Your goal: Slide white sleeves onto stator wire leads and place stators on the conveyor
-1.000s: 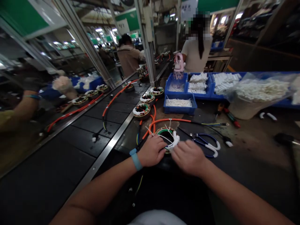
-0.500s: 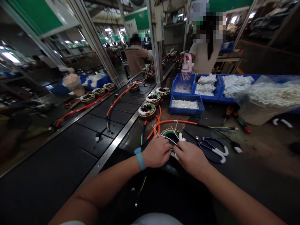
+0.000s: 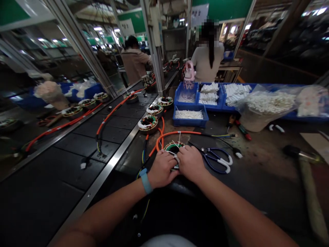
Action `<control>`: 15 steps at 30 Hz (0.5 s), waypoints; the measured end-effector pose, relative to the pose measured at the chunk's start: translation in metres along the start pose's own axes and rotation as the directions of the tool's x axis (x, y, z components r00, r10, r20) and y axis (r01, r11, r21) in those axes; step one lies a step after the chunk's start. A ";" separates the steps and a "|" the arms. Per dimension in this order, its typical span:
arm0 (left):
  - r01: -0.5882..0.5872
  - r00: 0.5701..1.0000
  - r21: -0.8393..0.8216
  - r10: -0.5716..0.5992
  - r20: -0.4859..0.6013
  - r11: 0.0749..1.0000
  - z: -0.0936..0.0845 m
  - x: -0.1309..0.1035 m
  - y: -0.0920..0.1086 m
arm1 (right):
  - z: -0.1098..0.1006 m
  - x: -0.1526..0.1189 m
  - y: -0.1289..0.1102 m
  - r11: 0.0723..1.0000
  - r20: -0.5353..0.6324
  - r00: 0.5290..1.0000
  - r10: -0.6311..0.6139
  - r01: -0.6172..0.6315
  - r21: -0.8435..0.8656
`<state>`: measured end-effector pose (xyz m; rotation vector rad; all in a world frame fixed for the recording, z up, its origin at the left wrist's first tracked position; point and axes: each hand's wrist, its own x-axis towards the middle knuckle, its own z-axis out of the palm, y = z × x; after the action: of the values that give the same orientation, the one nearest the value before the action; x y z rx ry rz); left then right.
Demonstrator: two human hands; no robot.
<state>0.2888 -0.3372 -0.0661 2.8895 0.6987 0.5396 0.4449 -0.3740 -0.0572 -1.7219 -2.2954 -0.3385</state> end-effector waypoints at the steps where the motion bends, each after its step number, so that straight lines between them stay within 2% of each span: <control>1: 0.007 1.000 -0.008 -0.007 -0.002 1.000 0.000 0.001 0.001 | -0.002 0.003 0.000 1.000 0.052 0.999 0.003 -0.003 0.004; 3: 0.029 1.000 -0.018 -0.029 -0.007 0.999 -0.002 0.002 0.001 | -0.005 0.006 -0.001 1.000 0.125 0.992 0.011 -0.014 0.024; 5: 0.043 0.999 -0.028 -0.042 0.005 0.999 -0.005 0.003 0.000 | -0.008 0.004 -0.002 0.994 0.142 0.988 0.053 -0.066 0.086; 7: 0.018 0.998 -0.041 -0.015 0.058 0.999 -0.012 0.003 -0.003 | -0.009 -0.003 0.000 0.957 0.140 0.987 0.078 -0.113 0.268; 8: -0.001 0.996 -0.050 0.006 0.091 0.999 -0.016 0.002 -0.005 | -0.009 -0.007 0.005 0.909 0.144 0.987 0.066 -0.119 0.399; 10: -0.011 0.991 -0.073 0.021 0.130 0.997 -0.025 0.000 -0.006 | -0.011 -0.015 0.026 0.775 0.142 0.989 0.038 -0.119 0.621; 11: 0.006 0.991 -0.080 0.005 0.133 0.997 -0.028 -0.002 -0.005 | -0.012 -0.019 0.042 0.722 0.134 0.989 0.063 -0.138 0.678; 12: 0.035 0.991 -0.085 -0.024 0.130 0.996 -0.030 -0.003 -0.003 | -0.014 -0.023 0.063 0.712 0.109 0.982 0.152 -0.185 0.677; 13: 0.065 0.990 -0.089 -0.053 0.128 0.994 -0.032 -0.004 -0.001 | -0.017 -0.026 0.088 0.720 0.076 0.954 0.290 -0.270 0.639; 14: 0.089 0.988 -0.094 -0.077 0.131 0.992 -0.032 -0.004 0.001 | -0.020 -0.029 0.114 0.703 0.033 0.879 0.475 -0.402 0.586; 15: 0.104 0.986 -0.101 -0.089 0.139 0.990 -0.032 -0.004 0.003 | -0.024 -0.031 0.142 0.657 0.003 0.775 0.632 -0.538 0.527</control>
<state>0.2751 -0.3407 -0.0371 2.7448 0.7598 0.3557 0.5909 -0.3714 -0.0401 -1.9113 -1.3855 0.2188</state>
